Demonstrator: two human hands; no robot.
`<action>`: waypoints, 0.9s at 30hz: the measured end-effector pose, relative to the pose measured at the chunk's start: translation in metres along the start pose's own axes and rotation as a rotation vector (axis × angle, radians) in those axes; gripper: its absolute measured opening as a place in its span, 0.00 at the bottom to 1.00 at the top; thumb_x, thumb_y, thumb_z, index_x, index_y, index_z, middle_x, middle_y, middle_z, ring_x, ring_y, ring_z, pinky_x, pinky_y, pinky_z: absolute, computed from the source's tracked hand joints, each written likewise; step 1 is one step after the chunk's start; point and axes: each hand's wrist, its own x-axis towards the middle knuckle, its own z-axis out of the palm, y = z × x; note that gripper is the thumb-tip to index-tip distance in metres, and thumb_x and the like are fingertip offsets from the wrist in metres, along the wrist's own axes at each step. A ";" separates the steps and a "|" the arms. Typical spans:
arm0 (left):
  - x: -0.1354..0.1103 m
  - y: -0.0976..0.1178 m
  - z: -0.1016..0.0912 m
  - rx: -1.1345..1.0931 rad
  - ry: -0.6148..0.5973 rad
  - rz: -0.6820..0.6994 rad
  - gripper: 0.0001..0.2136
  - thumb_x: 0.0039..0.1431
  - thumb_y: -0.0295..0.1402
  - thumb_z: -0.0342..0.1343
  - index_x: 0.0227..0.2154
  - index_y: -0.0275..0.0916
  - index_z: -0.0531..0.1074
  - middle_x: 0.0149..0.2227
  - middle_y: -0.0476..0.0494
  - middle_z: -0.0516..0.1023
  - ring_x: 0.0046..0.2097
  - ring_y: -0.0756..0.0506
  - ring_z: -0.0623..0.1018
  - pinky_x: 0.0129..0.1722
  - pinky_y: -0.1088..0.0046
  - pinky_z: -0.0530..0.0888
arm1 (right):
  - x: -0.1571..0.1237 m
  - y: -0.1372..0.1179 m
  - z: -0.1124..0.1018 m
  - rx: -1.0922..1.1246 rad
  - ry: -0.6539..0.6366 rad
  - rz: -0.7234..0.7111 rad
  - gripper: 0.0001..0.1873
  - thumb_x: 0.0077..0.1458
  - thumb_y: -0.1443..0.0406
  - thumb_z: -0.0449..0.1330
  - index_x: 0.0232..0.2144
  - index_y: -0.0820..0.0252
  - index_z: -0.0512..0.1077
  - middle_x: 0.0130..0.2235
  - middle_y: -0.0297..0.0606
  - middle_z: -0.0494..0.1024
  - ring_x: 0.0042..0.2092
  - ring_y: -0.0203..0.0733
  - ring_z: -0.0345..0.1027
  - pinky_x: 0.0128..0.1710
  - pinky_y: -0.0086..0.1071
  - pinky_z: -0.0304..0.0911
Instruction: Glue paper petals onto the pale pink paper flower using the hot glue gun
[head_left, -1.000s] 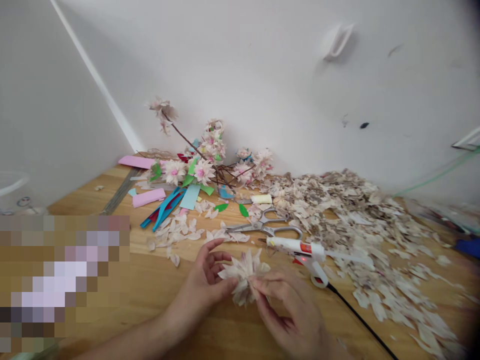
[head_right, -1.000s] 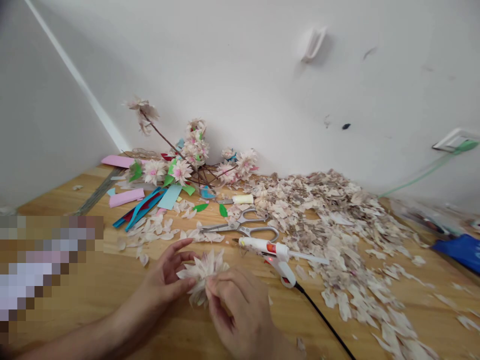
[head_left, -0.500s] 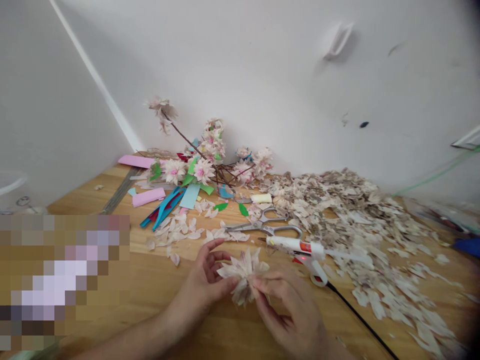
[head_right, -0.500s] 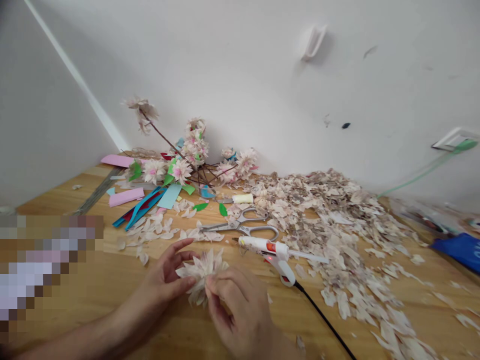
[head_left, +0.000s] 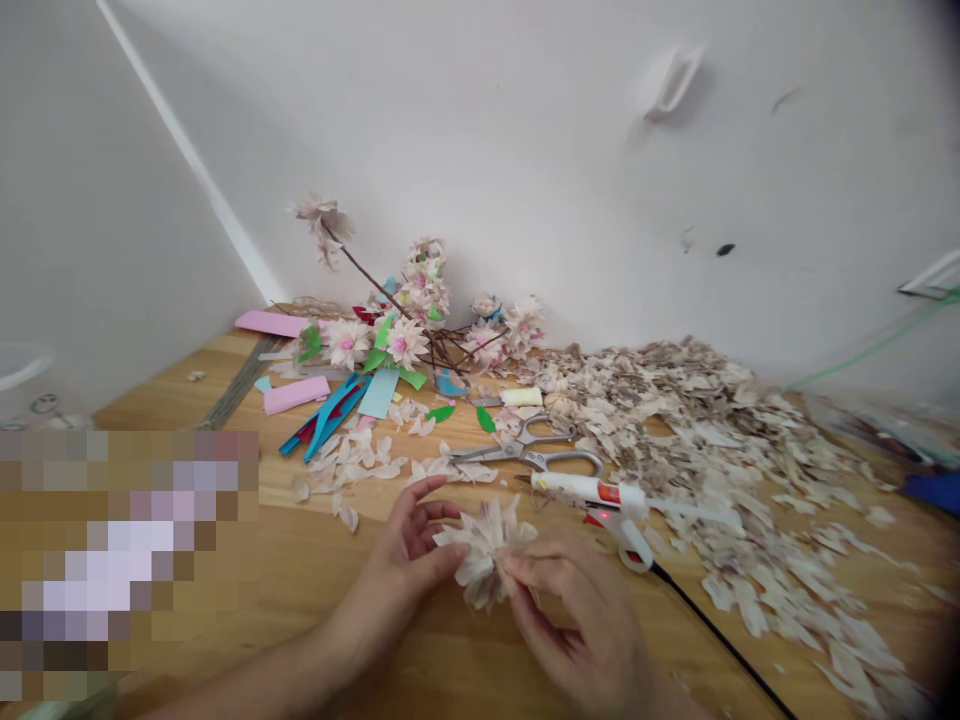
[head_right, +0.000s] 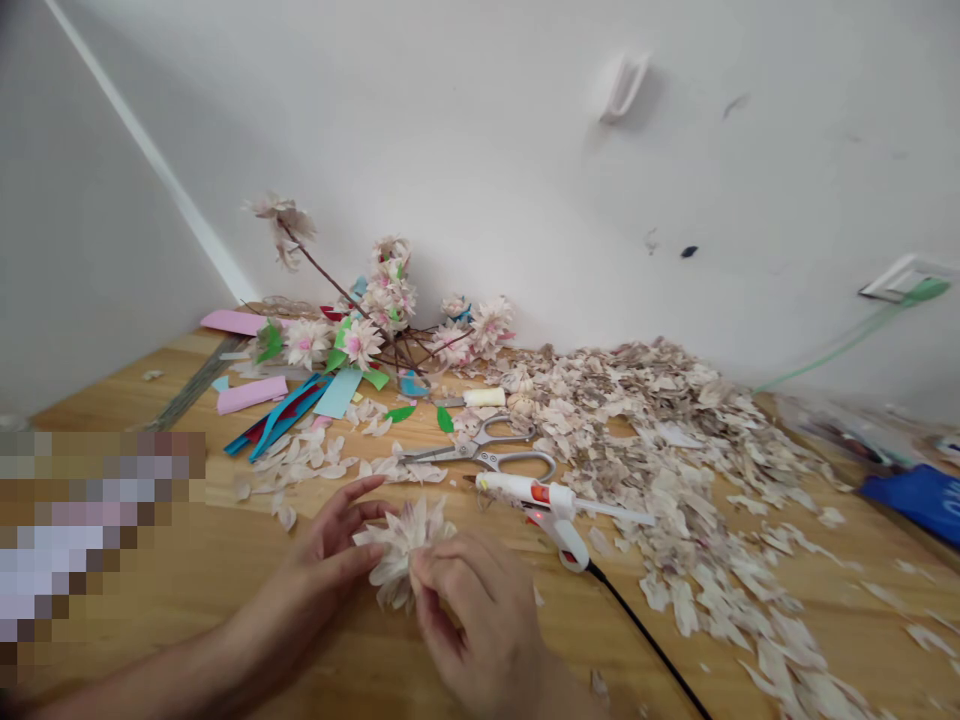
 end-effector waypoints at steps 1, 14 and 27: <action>0.000 0.000 0.000 0.003 0.000 0.005 0.31 0.40 0.34 0.68 0.48 0.42 0.62 0.39 0.45 0.71 0.39 0.46 0.73 0.38 0.69 0.69 | 0.000 0.000 0.000 -0.003 0.000 -0.001 0.11 0.51 0.78 0.55 0.34 0.59 0.68 0.27 0.37 0.77 0.28 0.37 0.71 0.27 0.29 0.68; -0.003 0.005 0.004 0.034 0.033 0.002 0.30 0.37 0.31 0.68 0.46 0.43 0.63 0.37 0.46 0.71 0.39 0.46 0.72 0.37 0.70 0.68 | 0.000 0.000 0.001 -0.020 0.001 -0.001 0.12 0.51 0.78 0.54 0.33 0.57 0.68 0.26 0.35 0.75 0.27 0.38 0.70 0.26 0.30 0.66; 0.024 0.043 -0.017 0.215 0.327 0.379 0.19 0.41 0.34 0.66 0.38 0.41 0.68 0.35 0.50 0.71 0.35 0.50 0.73 0.34 0.73 0.72 | -0.010 0.013 0.007 -0.092 -0.141 0.228 0.07 0.55 0.73 0.53 0.28 0.58 0.67 0.24 0.31 0.69 0.24 0.35 0.63 0.23 0.27 0.58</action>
